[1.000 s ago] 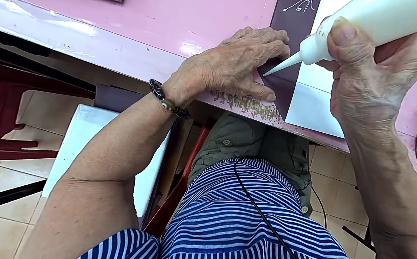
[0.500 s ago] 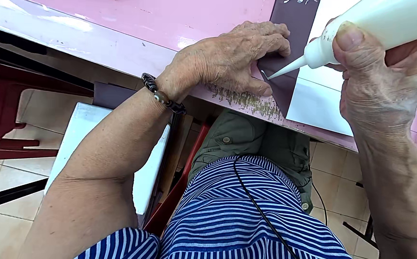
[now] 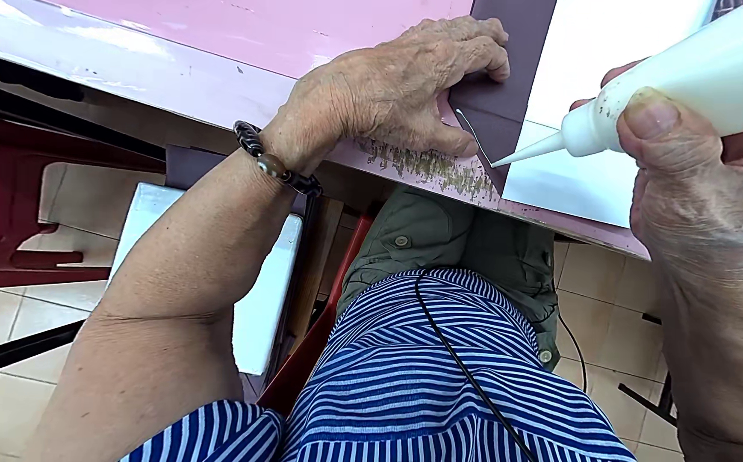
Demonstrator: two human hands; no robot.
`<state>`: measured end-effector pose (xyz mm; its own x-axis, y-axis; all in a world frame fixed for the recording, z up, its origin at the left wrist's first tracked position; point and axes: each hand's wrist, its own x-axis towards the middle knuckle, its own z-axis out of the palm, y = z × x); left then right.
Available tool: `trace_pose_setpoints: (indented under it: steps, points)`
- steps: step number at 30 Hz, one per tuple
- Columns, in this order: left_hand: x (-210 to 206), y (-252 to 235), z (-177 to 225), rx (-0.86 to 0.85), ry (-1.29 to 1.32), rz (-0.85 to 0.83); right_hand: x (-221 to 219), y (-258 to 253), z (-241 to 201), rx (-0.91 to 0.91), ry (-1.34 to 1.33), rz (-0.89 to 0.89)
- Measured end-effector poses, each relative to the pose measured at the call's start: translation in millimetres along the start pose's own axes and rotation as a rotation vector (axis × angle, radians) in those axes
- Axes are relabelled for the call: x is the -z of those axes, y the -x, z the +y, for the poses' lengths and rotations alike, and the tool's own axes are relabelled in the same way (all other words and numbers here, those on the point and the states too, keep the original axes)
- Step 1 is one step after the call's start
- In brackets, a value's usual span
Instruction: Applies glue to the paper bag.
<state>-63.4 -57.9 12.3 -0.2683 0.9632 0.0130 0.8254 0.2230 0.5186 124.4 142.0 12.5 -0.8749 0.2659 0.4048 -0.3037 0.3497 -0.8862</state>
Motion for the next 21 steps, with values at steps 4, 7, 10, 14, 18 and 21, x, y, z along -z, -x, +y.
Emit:
trace_pose_setpoints:
  steps: [4,7,10,14,18,21]
  points:
    - [-14.9,-14.2,-36.9,-0.165,-0.006,0.066,6.1,0.4,7.0,0.043,-0.011,0.008]
    - [-13.3,-14.9,-35.1,-0.158,-0.014,0.054,10.0,5.4,7.5,0.047,0.007,0.008]
    - [-9.5,-14.5,-23.5,-0.097,-0.038,0.023,15.2,14.8,-3.9,-0.029,-0.034,0.033]
    - [-8.2,-15.4,-23.9,-0.093,-0.035,0.016,19.9,0.0,1.5,0.021,-0.033,0.133]
    - [-10.6,-17.7,-29.0,-0.131,-0.022,0.031,-2.4,-12.5,2.9,0.012,-0.053,0.113]
    - [-10.2,-16.3,-27.6,-0.116,-0.025,0.025,-19.3,-30.0,18.0,0.148,-0.051,0.120]
